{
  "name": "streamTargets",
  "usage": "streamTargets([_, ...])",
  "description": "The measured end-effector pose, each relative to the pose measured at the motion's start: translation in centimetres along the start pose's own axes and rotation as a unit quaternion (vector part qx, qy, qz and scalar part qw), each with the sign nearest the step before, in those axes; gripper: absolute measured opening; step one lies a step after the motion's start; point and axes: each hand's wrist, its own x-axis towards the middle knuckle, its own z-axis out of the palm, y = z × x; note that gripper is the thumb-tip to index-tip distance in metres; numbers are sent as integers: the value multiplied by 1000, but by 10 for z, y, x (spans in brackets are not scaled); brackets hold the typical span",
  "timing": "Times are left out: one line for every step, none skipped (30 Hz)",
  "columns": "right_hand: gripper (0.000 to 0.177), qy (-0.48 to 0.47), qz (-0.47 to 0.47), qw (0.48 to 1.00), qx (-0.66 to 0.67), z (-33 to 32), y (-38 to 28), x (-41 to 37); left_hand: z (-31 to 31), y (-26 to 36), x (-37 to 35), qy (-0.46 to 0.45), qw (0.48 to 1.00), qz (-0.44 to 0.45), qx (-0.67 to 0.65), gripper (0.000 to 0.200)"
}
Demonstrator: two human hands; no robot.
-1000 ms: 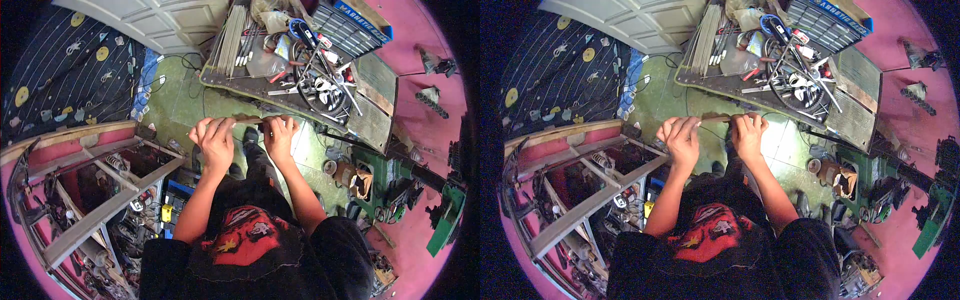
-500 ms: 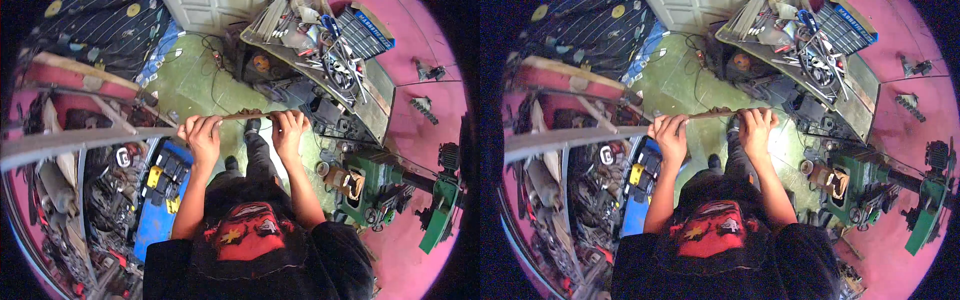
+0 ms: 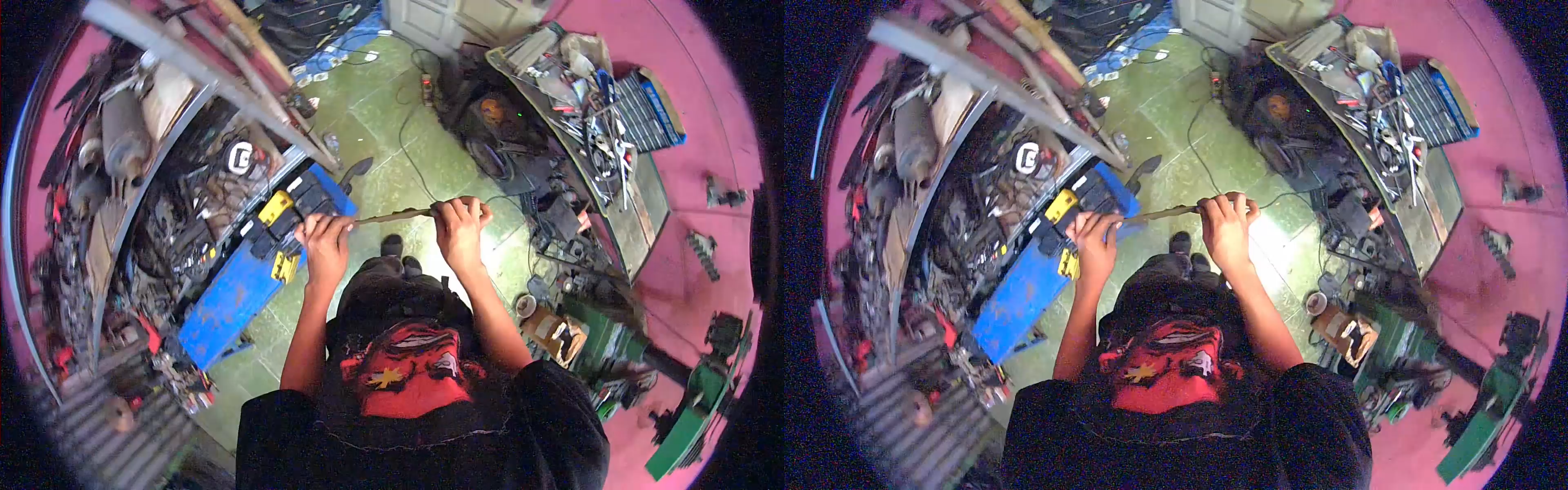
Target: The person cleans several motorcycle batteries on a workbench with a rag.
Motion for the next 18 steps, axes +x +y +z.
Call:
streamTargets([12, -7, -13, 1000, 10, 0, -3, -3, -2, -2, -16, 6, 1000, -14, 9, 12])
streamTargets([12, -29, -22, 999, 19, 1, -6, -7, -3, -6, -34, 6, 999, -45, 18, 10])
streamTargets([12, -50, -31, 998, 28, 2, -8, -10, -5, -8, -49, 5, 997, -75, 27, 8])
streamTargets([12, -55, -40, 997, 38, 6, -11, -14, -4, -10, -63, 1, 994, -111, 12, 7])
streamTargets([11, -67, -51, 995, 50, 9, -13, -20, -4, -13, -77, 3, 992, -121, 19, 7])
streamTargets([11, -79, -64, 993, 62, 13, -14, -26, -5, -13, -89, -1, 991, -129, 24, 8])
streamTargets([11, -87, -71, 991, 70, 15, -16, -32, -7, -12, -101, -6, 990, -138, 29, 8])
streamTargets([11, -84, -82, 990, 74, 18, -19, -38, -9, -12, -110, -11, 989, -143, 43, 8])
streamTargets([11, -79, -93, 989, 78, 21, -22, -43, -14, -10, -117, -9, 987, -152, 50, 8])
streamTargets([11, -83, -97, 988, 85, 26, -25, -49, -20, -9, -123, -9, 986, -156, 52, 8])
streamTargets([11, -87, -106, 986, 91, 30, -29, -54, -26, -8, -128, -7, 986, -160, 53, 9])
streamTargets([11, -96, -110, 984, 99, 33, -33, -58, -30, -8, -133, 8, 984, -168, 53, 11])
streamTargets([12, -106, -113, 982, 106, 35, -37, -61, -33, -9, -138, 15, 982, -179, 54, 11])
streamTargets([14, -121, -121, 979, 113, 36, -42, -64, -38, -12, -144, 26, 981, -185, 57, 11])
streamTargets([14, -126, -133, 976, 114, 38, -48, -64, -43, -16, -150, 37, 979, -191, 61, 12])
streamTargets([15, -126, -148, 975, 111, 41, -54, -64, -46, -23, -158, 47, 979, -189, 63, 14])
streamTargets([16, -124, -161, 973, 107, 44, -61, -64, -49, -28, -165, 53, 977, -197, 64, 14])
streamTargets([16, -126, -169, 972, 108, 46, -69, -63, -52, -35, -171, 63, 974, -207, 64, 15])
